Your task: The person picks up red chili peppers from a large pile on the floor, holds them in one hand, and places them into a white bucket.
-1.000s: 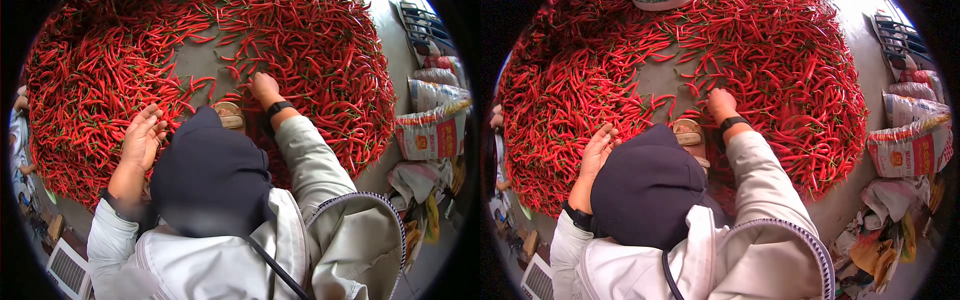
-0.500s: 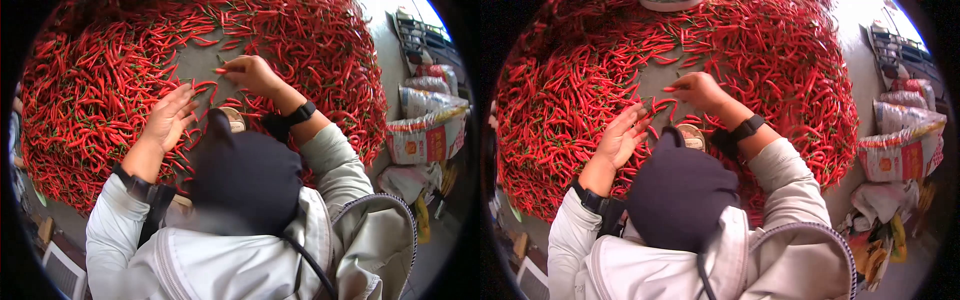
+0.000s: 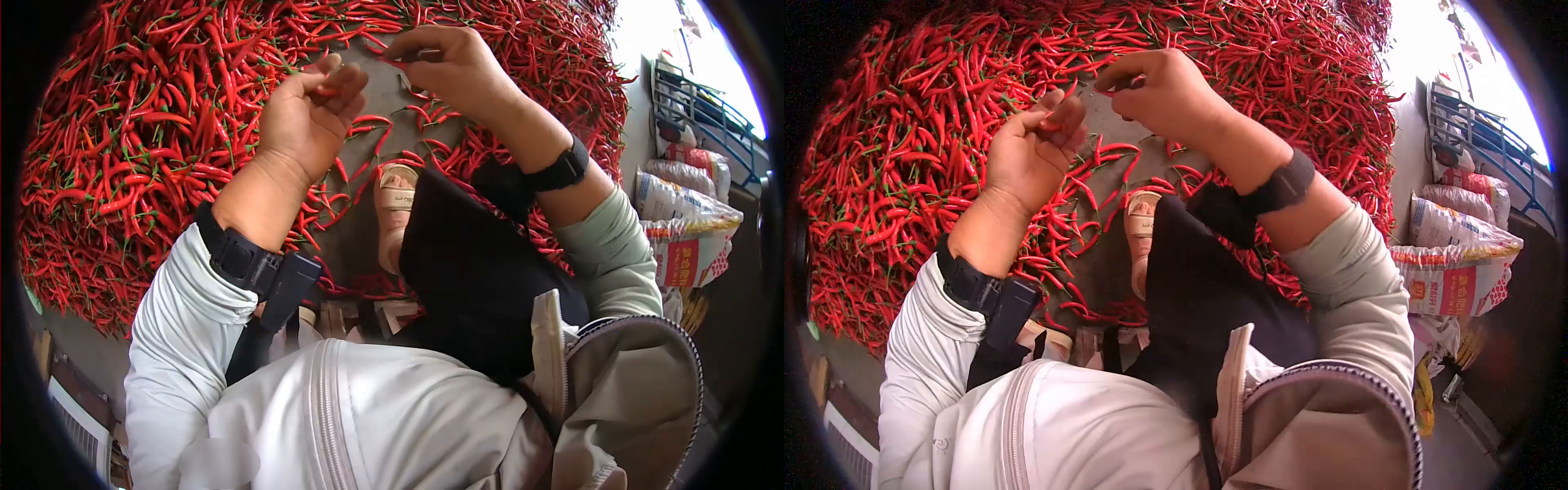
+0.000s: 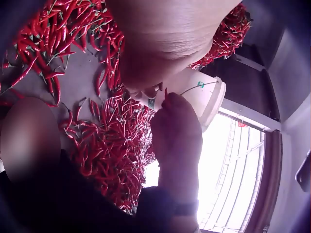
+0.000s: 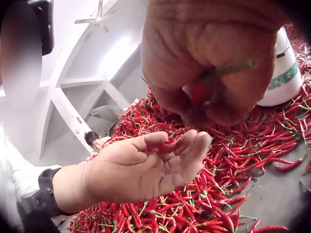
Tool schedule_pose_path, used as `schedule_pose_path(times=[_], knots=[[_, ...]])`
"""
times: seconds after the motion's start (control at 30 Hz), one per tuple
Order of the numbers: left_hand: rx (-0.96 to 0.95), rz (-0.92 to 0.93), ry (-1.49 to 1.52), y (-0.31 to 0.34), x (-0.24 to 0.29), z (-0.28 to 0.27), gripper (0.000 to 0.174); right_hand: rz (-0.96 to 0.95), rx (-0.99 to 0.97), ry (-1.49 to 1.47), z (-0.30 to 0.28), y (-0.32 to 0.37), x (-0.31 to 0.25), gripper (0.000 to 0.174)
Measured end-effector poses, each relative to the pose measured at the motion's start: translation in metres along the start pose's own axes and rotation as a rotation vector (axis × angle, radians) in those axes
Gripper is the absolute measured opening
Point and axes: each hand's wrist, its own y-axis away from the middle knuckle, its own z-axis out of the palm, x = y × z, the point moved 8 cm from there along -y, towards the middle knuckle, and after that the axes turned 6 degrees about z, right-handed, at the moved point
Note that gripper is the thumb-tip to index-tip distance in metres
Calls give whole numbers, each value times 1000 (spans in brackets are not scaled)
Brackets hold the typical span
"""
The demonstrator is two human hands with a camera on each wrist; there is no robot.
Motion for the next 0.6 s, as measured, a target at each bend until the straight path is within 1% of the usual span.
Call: schedule_pose_path(times=[0.03, 0.1, 0.13, 0.2, 0.23, 0.27, 0.3, 0.33, 0.37, 0.4, 0.43, 0.5, 0.53, 0.57, 0.6], knots=[[-5, 2, -10, -2, -1, -5, 24, -4, 8, -7, 2, 2, 1, 22], [-355, -124, -199, -2, -20, 5, 23, -127, 178, -174, -6, 15, -2, 23], [-409, -214, -139, 8, -32, 16, 21, -128, 198, -178, -4, 22, -4, 23], [-449, -238, -128, 22, -46, 23, 19, -145, 208, -47, 6, 40, -14, 21], [-478, -244, -102, 28, -51, 27, 18, -104, 193, 37, 12, 47, -16, 24], [-471, -170, -186, 29, -52, 25, 20, -152, 230, 37, 13, 52, -19, 24], [-475, -151, -184, 32, -49, 25, 20, -204, 261, 35, 15, 56, -21, 25], [-407, -118, -197, 32, -44, 17, 19, -219, 254, 36, 14, 60, -24, 25], [-335, -86, -208, 31, -40, 8, 19, -175, 64, -239, 19, 62, -19, 24], [-403, -129, -143, 33, -34, 1, 19, -121, -131, -511, 24, 66, -15, 23], [-400, -119, -147, 37, -31, 1, 19, -130, -138, -514, 17, 68, -3, 23], [-57, 95, -251, 43, -8, -18, 19, 83, 150, -211, -10, 61, 76, 20], [-72, 52, -281, 44, -6, -26, 20, 61, 195, 27, -12, 58, 122, 21], [-85, 57, -302, 49, -4, -27, 20, 47, 246, 263, -7, 55, 170, 22], [-65, 19, -289, 55, -7, -28, 20, 51, 240, 389, 8, 55, 206, 20]])
